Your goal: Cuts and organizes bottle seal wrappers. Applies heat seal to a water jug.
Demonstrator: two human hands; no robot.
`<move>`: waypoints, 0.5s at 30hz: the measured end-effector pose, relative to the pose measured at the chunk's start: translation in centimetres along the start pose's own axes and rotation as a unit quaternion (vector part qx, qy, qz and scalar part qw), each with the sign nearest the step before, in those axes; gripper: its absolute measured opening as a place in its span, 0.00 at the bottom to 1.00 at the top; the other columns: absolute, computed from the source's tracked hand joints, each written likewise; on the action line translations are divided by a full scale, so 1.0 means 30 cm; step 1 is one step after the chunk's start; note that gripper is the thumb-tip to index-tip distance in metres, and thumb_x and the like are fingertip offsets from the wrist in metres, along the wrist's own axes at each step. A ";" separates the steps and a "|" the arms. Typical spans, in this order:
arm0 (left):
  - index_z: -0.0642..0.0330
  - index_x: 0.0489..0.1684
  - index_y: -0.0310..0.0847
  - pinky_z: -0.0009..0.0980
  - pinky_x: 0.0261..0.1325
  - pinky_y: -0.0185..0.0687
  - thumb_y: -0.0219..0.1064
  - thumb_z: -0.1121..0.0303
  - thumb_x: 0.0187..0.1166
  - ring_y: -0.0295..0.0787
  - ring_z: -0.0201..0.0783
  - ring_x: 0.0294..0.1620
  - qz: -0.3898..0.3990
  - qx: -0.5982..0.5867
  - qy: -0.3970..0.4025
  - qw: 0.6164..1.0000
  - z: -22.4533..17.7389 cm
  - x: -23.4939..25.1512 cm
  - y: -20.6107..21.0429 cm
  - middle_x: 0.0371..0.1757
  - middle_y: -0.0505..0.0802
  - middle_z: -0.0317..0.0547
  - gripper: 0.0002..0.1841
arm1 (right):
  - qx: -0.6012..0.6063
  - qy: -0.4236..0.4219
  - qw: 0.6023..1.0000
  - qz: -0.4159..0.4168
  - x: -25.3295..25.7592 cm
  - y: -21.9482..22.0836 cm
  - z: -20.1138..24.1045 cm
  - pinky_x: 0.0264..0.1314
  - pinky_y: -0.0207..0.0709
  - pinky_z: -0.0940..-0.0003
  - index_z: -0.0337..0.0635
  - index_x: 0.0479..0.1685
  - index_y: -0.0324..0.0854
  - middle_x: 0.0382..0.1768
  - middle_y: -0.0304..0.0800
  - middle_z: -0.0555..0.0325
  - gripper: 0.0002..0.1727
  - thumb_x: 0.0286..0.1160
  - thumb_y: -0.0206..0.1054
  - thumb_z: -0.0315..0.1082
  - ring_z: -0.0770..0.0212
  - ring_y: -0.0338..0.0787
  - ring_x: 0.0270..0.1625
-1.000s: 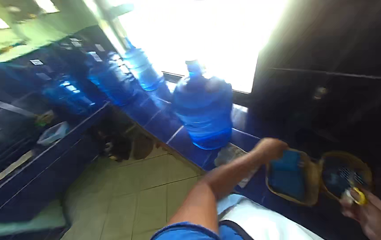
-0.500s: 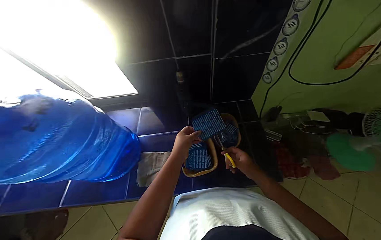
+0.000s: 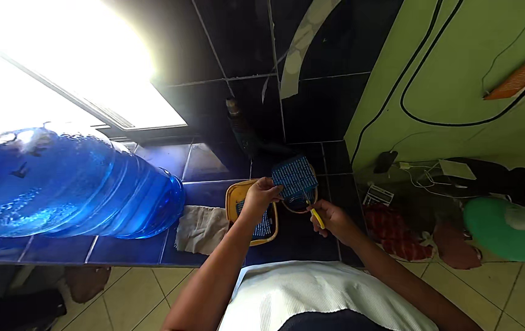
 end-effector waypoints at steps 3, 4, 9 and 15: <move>0.67 0.45 0.77 0.29 0.42 0.91 0.69 0.76 0.81 0.92 0.33 0.31 -0.007 0.001 -0.007 1.000 -0.007 -0.001 0.012 0.34 0.92 0.45 0.06 | -0.012 0.012 1.000 -0.002 0.003 -0.014 0.008 0.26 0.79 0.80 0.34 0.62 0.76 0.30 0.87 0.65 0.17 0.79 0.67 0.31 0.74 0.85 0.25; 0.67 0.45 0.76 0.29 0.42 0.91 0.69 0.77 0.81 0.92 0.33 0.31 -0.008 0.000 -0.012 1.000 -0.011 -0.002 0.016 0.34 0.92 0.45 0.06 | -0.007 0.014 1.000 -0.001 0.006 -0.017 0.008 0.26 0.80 0.80 0.34 0.62 0.76 0.30 0.87 0.65 0.17 0.78 0.67 0.31 0.74 0.85 0.25; 0.67 0.44 0.76 0.28 0.41 0.90 0.69 0.77 0.81 0.91 0.32 0.30 0.027 0.014 -0.036 0.999 -0.020 -0.018 0.042 0.35 0.92 0.44 0.06 | 0.032 0.001 0.999 -0.002 0.026 -0.026 0.004 0.27 0.81 0.79 0.37 0.61 0.76 0.27 0.86 0.67 0.17 0.78 0.67 0.33 0.73 0.86 0.25; 0.67 0.45 0.76 0.28 0.41 0.90 0.68 0.77 0.81 0.91 0.32 0.31 0.015 -0.014 -0.044 0.999 -0.007 -0.011 0.031 0.35 0.91 0.44 0.06 | 0.031 -0.015 0.999 0.003 0.041 -0.020 0.006 0.27 0.80 0.79 0.36 0.62 0.77 0.27 0.86 0.67 0.16 0.79 0.67 0.33 0.73 0.85 0.25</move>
Point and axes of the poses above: each hand's wrist, its own x-axis towards the middle knuckle, its own y-axis out of the palm, z = x × y, the point moved 5 cm from there along x, towards the middle knuckle
